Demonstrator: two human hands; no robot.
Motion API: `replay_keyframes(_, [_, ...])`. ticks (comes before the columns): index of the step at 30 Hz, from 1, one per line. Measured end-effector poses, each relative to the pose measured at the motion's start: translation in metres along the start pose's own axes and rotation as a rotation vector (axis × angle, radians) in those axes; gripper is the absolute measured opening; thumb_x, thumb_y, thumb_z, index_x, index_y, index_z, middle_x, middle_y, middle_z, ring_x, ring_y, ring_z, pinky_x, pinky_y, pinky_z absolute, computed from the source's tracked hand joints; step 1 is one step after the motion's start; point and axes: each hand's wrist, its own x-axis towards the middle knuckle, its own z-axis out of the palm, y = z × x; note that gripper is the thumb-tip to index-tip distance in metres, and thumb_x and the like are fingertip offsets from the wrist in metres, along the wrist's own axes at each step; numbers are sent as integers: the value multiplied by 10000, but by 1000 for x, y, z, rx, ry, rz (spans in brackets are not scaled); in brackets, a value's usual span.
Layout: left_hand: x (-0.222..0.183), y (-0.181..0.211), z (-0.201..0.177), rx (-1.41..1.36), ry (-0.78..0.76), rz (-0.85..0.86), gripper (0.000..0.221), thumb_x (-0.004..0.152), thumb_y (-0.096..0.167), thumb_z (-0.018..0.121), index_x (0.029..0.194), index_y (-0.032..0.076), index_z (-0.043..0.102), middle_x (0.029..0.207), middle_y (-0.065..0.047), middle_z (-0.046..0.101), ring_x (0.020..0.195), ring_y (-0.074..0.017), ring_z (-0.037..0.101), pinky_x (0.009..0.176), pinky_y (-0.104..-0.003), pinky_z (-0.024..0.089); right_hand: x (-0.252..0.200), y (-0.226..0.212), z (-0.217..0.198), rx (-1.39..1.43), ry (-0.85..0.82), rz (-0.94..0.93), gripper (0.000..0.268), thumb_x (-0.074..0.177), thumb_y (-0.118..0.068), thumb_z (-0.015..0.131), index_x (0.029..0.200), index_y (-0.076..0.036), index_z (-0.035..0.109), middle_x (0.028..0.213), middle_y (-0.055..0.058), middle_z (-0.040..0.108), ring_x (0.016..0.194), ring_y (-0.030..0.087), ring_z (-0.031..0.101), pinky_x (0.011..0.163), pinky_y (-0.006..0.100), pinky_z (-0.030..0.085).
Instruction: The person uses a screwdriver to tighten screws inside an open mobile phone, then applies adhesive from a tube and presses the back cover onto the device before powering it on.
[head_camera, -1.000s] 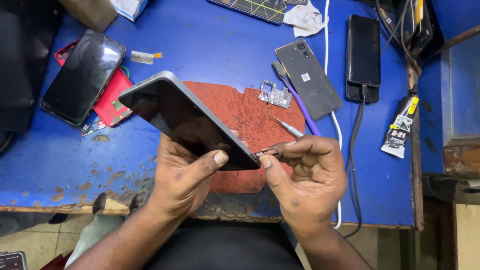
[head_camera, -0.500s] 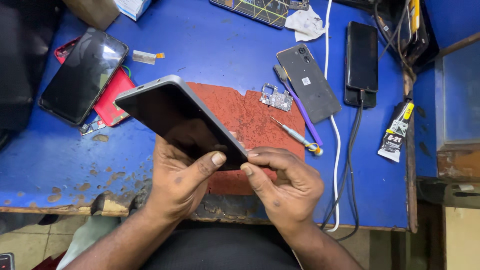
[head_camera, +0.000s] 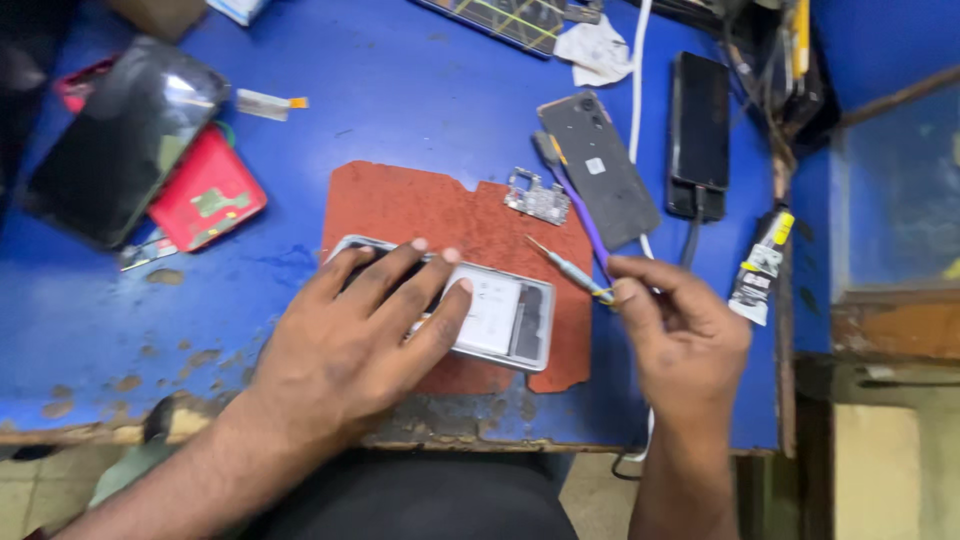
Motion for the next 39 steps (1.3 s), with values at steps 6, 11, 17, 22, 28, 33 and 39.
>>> replay_keyframes(6, [-6,6,22,85,-124,-48,573,816,234,586,1369,85,595,1412,-164,569,1261,-383,549,957,-627,438,29,31,-66,-928,199,-254,210,1005,-186,828,1173,-73,773,1077,182,736,964,319,723,853,397,575])
replay_keyframes(11, [-15,1,20,-79,-170,-102,594,805,282,663,1357,87,565,1421,-142,552,1321,-343,493,1047,-645,356,40,57,-85,-1108,172,-187,385,941,-261,854,1237,-52,724,1146,231,717,1000,448,676,863,523,531])
replay_keyframes(17, [-16,-11,10,-201,-130,-237,747,815,311,715,1460,32,460,1401,-174,541,1320,-362,472,1106,-620,295,44,77,-91,-1025,204,-30,488,912,-185,849,1333,-56,639,1088,267,699,980,459,670,880,533,514])
replay_keyframes(22, [-20,-10,9,-310,-128,-265,773,797,305,735,1464,42,447,1365,-162,550,1301,-362,476,1133,-610,277,42,96,-111,-959,355,-54,437,907,-9,799,1308,-45,629,1100,192,737,976,320,726,861,428,562])
replay_keyframes(28, [-24,-12,7,-392,-26,-298,728,814,288,758,1426,11,479,1395,-175,562,1303,-360,506,1141,-597,293,27,90,-136,32,521,-80,158,1073,-11,703,1220,-9,646,1062,110,726,918,153,724,823,274,584])
replay_keyframes(33, [-25,-10,1,-443,189,-352,519,871,123,763,1339,21,564,1303,-151,646,1235,-340,628,1146,-550,431,-1,39,-99,256,198,-244,130,1017,33,749,1109,2,662,1012,177,722,820,185,726,736,281,594])
replay_keyframes(39, [-30,-7,-7,-537,303,-163,450,879,101,794,1273,19,594,1133,-126,657,1077,-322,660,1033,-510,514,-25,-1,-15,271,-250,-301,208,990,-10,764,1108,53,604,1062,287,716,994,266,755,846,339,647])
